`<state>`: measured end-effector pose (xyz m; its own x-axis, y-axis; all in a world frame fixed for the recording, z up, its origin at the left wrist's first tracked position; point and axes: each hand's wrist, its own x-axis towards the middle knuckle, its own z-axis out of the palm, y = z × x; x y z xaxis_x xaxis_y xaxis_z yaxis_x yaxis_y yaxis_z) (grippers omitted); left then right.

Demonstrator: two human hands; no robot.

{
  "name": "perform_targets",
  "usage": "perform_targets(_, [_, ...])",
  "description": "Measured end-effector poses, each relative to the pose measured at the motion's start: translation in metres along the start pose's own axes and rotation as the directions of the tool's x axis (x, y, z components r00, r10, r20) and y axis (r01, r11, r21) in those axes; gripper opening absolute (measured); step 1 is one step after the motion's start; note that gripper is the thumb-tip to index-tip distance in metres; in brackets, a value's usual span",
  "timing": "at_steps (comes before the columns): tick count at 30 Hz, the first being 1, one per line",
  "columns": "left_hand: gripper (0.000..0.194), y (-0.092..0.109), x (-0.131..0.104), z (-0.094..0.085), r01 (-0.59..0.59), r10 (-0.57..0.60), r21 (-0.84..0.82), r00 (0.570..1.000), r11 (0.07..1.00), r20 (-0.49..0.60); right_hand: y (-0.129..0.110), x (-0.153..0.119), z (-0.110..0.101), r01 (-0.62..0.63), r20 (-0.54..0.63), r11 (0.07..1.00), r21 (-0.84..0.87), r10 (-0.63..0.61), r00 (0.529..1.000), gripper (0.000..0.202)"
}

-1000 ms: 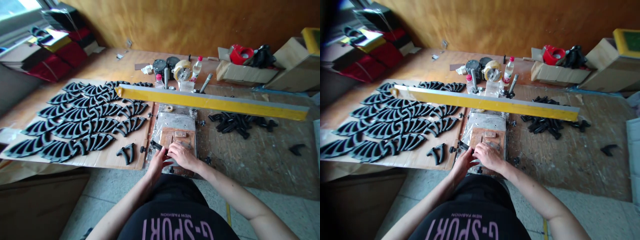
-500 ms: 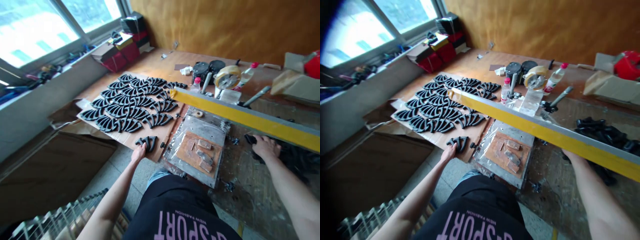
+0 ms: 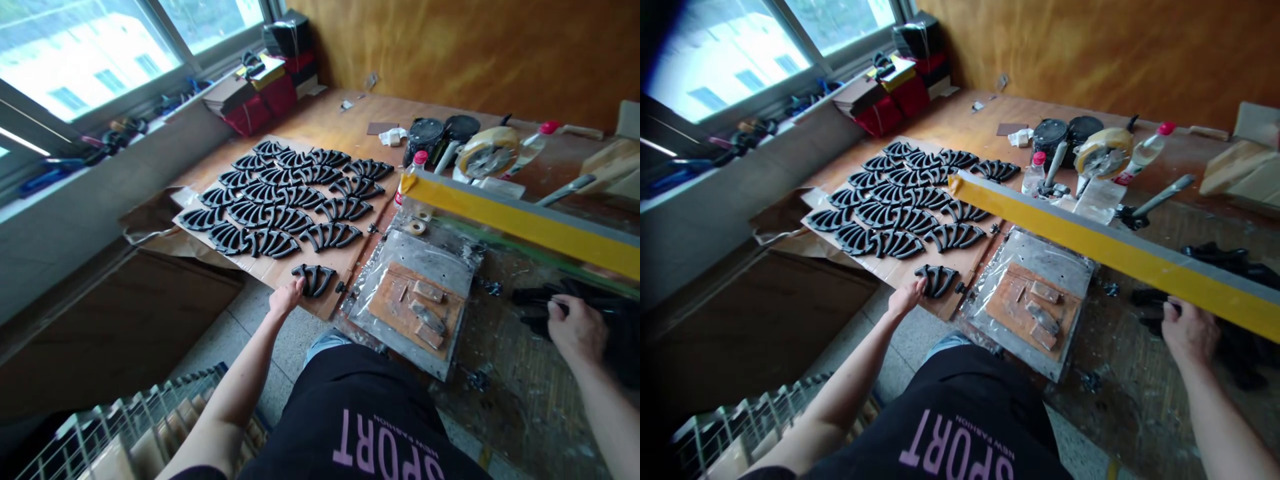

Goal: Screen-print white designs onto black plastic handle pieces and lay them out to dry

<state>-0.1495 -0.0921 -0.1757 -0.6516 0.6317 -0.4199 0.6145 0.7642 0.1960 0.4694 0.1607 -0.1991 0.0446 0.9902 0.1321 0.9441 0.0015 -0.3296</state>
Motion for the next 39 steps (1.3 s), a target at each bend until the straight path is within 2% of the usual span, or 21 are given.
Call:
perform_targets(3, [0.07, -0.002, -0.002, -0.001, -0.016, 0.021, 0.094, 0.998, 0.995, -0.053, 0.006, -0.007, 0.005, 0.031, 0.078, 0.998, -0.045, -0.028, 0.997, 0.054])
perform_targets(6, [0.074, 0.003, -0.002, -0.007, -0.032, 0.047, 0.173, 0.995, 0.984, -0.083, 0.004, -0.003, 0.012, -0.072, 0.172, 0.987, -0.142, 0.097, 0.98, 0.064])
perform_targets(10, [0.071, 0.011, -0.004, -0.016, -0.034, 0.056, 0.202, 0.993, 0.979, -0.103, -0.003, 0.002, 0.019, -0.098, 0.246, 0.966, -0.239, 0.158, 0.956, 0.047])
perform_targets(12, [0.07, 0.013, -0.006, -0.019, -0.047, 0.075, 0.213, 0.989, 0.976, -0.124, -0.004, -0.002, 0.02, -0.135, 0.221, 0.956, -0.262, 0.195, 0.956, 0.037])
perform_targets(15, [0.069, 0.013, -0.012, -0.022, -0.057, 0.089, 0.22, 0.986, 0.974, -0.139, -0.005, -0.017, 0.015, -0.218, 0.124, 0.951, -0.22, 0.249, 0.961, 0.033])
perform_targets(19, [0.064, 0.017, -0.019, -0.028, -0.066, 0.104, 0.222, 0.98, 0.973, -0.168, -0.018, -0.041, -0.012, -0.238, -0.098, 0.959, -0.152, 0.225, 0.969, 0.041])
perform_targets(23, [0.059, 0.033, -0.022, -0.037, -0.126, 0.167, 0.188, 0.961, 0.974, -0.219, -0.046, -0.062, -0.047, -0.12, -0.321, 0.991, -0.058, 0.095, 0.942, 0.036])
perform_targets(25, [0.056, 0.045, -0.021, -0.042, -0.193, 0.223, 0.138, 0.942, 0.971, -0.251, -0.066, -0.071, -0.059, -0.005, -0.369, 1.0, -0.008, 0.002, 0.929, 0.031])
perform_targets(27, [0.053, 0.058, -0.019, -0.048, -0.268, 0.264, 0.027, 0.923, 0.963, -0.281, -0.09, -0.08, -0.067, 0.097, -0.334, 0.995, 0.036, -0.08, 0.939, 0.035])
perform_targets(29, [0.051, 0.074, -0.017, -0.056, -0.35, 0.296, -0.146, 0.908, 0.925, -0.296, -0.121, -0.089, -0.073, 0.167, -0.213, 0.978, 0.122, -0.139, 0.967, 0.047])
perform_targets(30, [0.05, 0.083, -0.017, -0.061, -0.394, 0.319, -0.239, 0.9, 0.887, -0.298, -0.138, -0.093, -0.074, 0.211, -0.11, 0.963, 0.17, -0.194, 0.975, 0.042])
perform_targets(31, [0.049, 0.093, -0.017, -0.065, -0.437, 0.347, -0.328, 0.889, 0.837, -0.299, -0.156, -0.097, -0.075, 0.272, 0.02, 0.938, 0.214, -0.283, 0.959, 0.033])
perform_targets(32, [0.049, 0.105, -0.018, -0.071, -0.475, 0.376, -0.411, 0.876, 0.778, -0.302, -0.174, -0.1, -0.074, 0.347, 0.116, 0.896, 0.276, -0.39, 0.914, 0.027])
perform_targets(34, [0.047, 0.131, -0.024, -0.082, -0.535, 0.436, -0.55, 0.844, 0.641, -0.313, -0.208, -0.104, -0.069, 0.457, 0.245, 0.786, 0.415, -0.581, 0.777, 0.026])
perform_targets(36, [0.045, 0.158, -0.035, -0.094, -0.581, 0.499, -0.649, 0.798, 0.49, -0.338, -0.234, -0.105, -0.058, 0.512, 0.311, 0.721, 0.467, -0.676, 0.668, 0.035])
perform_targets(37, [0.044, 0.172, -0.041, -0.1, -0.598, 0.528, -0.683, 0.773, 0.419, -0.353, -0.243, -0.104, -0.05, 0.531, 0.335, 0.708, 0.465, -0.696, 0.635, 0.04])
perform_targets(39, [0.044, 0.196, -0.053, -0.11, -0.623, 0.581, -0.721, 0.72, 0.303, -0.378, -0.255, -0.1, -0.034, 0.563, 0.363, 0.708, 0.426, -0.704, 0.611, 0.044])
